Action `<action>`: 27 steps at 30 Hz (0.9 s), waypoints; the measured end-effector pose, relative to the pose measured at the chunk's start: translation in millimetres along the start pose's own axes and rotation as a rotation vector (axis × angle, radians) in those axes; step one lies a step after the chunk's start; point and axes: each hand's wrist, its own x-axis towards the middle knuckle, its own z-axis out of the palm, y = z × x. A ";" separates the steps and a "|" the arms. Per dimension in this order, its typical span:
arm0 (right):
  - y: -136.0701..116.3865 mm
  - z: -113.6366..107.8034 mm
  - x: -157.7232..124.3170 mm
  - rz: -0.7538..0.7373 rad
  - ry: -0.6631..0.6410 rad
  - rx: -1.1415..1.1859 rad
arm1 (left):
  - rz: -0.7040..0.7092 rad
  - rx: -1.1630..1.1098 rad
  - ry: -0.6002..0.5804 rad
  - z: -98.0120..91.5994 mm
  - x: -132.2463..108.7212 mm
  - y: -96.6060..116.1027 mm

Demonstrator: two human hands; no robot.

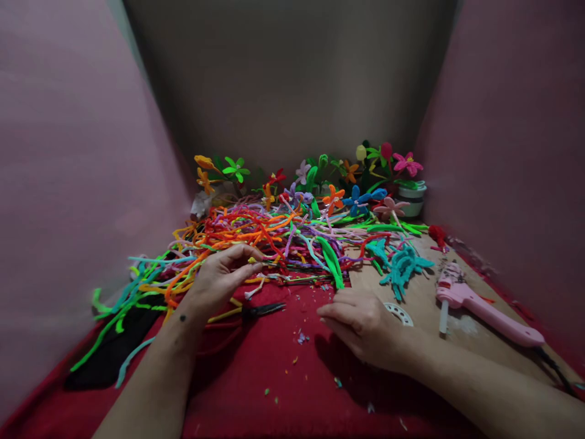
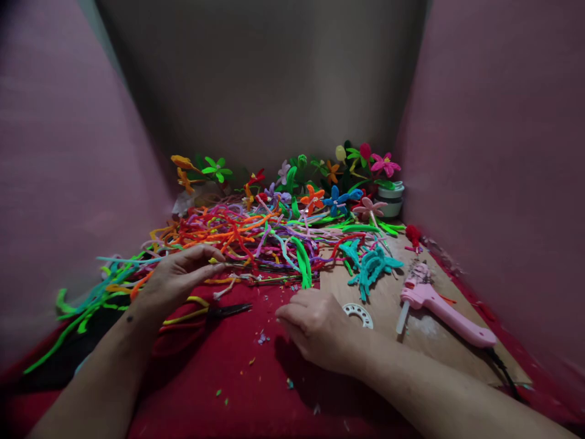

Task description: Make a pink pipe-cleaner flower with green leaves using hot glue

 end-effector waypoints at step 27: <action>-25.5 -14.3 36.2 0.512 0.158 0.453 | -0.193 -0.879 -0.112 52.5 -0.6 51.1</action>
